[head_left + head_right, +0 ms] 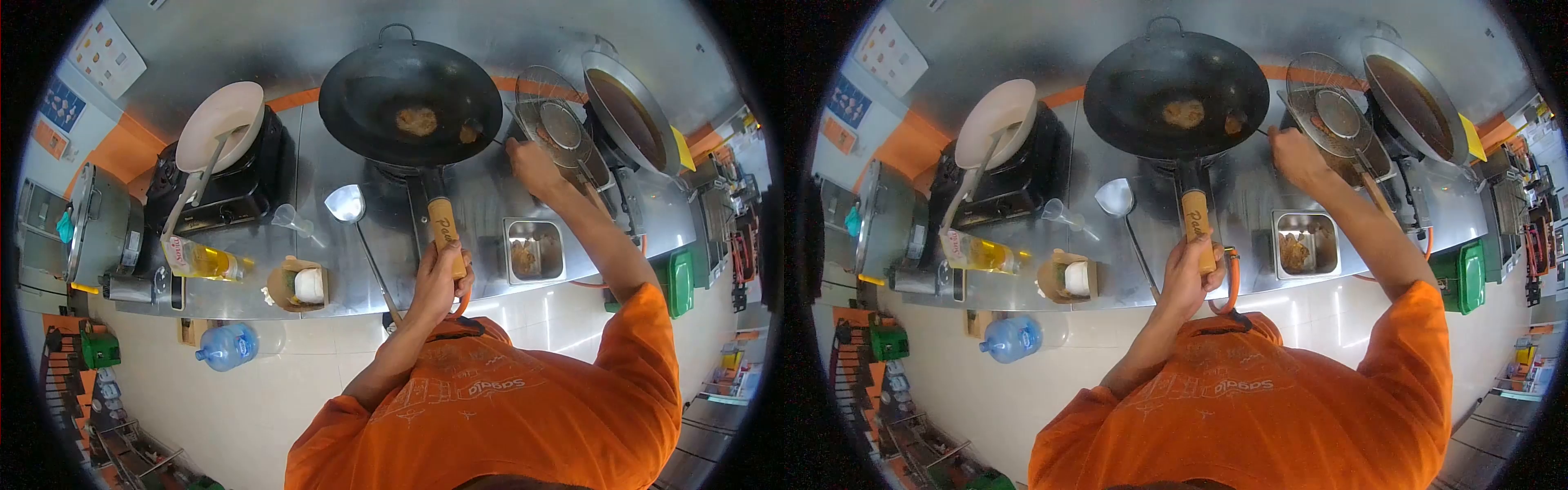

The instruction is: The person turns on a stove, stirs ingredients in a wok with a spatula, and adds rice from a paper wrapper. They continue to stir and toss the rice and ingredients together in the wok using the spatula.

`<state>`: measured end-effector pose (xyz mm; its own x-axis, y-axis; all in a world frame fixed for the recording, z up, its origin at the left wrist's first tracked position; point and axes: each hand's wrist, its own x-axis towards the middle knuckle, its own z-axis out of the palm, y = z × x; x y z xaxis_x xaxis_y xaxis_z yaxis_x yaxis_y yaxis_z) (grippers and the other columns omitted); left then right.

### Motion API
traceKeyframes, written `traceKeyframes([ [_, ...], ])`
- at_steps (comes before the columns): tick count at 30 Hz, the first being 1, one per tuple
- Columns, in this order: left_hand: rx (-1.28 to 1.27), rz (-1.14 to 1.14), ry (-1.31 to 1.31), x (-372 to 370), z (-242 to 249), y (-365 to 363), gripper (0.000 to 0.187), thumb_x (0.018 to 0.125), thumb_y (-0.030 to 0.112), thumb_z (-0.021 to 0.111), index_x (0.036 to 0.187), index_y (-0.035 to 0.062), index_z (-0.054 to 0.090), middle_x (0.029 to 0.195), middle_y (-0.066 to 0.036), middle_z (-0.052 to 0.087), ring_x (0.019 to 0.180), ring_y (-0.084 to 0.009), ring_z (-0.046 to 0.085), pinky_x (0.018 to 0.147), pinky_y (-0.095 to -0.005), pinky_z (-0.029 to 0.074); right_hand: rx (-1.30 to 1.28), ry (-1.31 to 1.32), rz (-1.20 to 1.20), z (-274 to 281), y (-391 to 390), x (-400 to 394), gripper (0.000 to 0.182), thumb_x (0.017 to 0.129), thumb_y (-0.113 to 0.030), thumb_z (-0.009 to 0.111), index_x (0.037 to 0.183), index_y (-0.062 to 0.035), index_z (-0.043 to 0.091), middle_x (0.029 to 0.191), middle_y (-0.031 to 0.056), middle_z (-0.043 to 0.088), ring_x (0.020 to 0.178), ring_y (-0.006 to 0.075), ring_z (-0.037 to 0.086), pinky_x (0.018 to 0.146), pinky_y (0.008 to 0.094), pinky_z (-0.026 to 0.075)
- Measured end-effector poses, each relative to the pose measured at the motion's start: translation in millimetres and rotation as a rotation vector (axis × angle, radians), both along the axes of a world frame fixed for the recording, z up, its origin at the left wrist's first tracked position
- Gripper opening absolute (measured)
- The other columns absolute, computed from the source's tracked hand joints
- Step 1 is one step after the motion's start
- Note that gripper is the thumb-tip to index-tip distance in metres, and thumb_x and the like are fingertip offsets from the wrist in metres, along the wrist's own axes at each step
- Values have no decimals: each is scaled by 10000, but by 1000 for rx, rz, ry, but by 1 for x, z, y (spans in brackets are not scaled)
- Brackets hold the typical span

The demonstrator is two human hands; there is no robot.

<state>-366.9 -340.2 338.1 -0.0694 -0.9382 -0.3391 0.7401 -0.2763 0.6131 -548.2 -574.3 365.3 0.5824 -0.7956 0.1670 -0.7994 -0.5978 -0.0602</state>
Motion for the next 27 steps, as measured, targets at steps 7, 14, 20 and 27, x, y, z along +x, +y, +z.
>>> traceKeyframes([
  [7, -2, 11, 9, 0, 1, 0, 304, 991, 270, 491, 1198, 56, 432, 814, -51, 513, 519, -114, 413, 439, -242, 285, -62, -155, 125, 2, 0, 2, 141, 818, 15, 544, 952, 60, 549, 748, 295, 619, 746, 452, 651, 649, 509, 529],
  [14, 10, 12, 17, -1, 3, 0, 310, 984, 273, 499, 1191, 53, 433, 823, -53, 510, 519, -113, 412, 435, -242, 280, -18, -31, 60, -11, -10, -4, 119, 819, 9, 551, 930, 52, 544, 747, 280, 623, 727, 442, 646, 656, 499, 528],
  [20, 6, 42, 31, -4, 5, -1, 322, 973, 267, 521, 1191, 44, 440, 826, -51, 505, 519, -105, 408, 435, -239, 276, -18, -24, 84, -10, -12, -9, 136, 832, -7, 539, 954, 50, 552, 755, 283, 628, 742, 446, 653, 658, 500, 532],
  [27, 20, 52, 9, -6, 6, 1, 367, 973, 267, 499, 1238, 26, 417, 840, -54, 498, 529, -99, 401, 441, -232, 272, -29, -34, 35, -11, -11, -7, 163, 833, -10, 539, 985, 45, 564, 773, 290, 635, 759, 448, 659, 676, 512, 537],
])
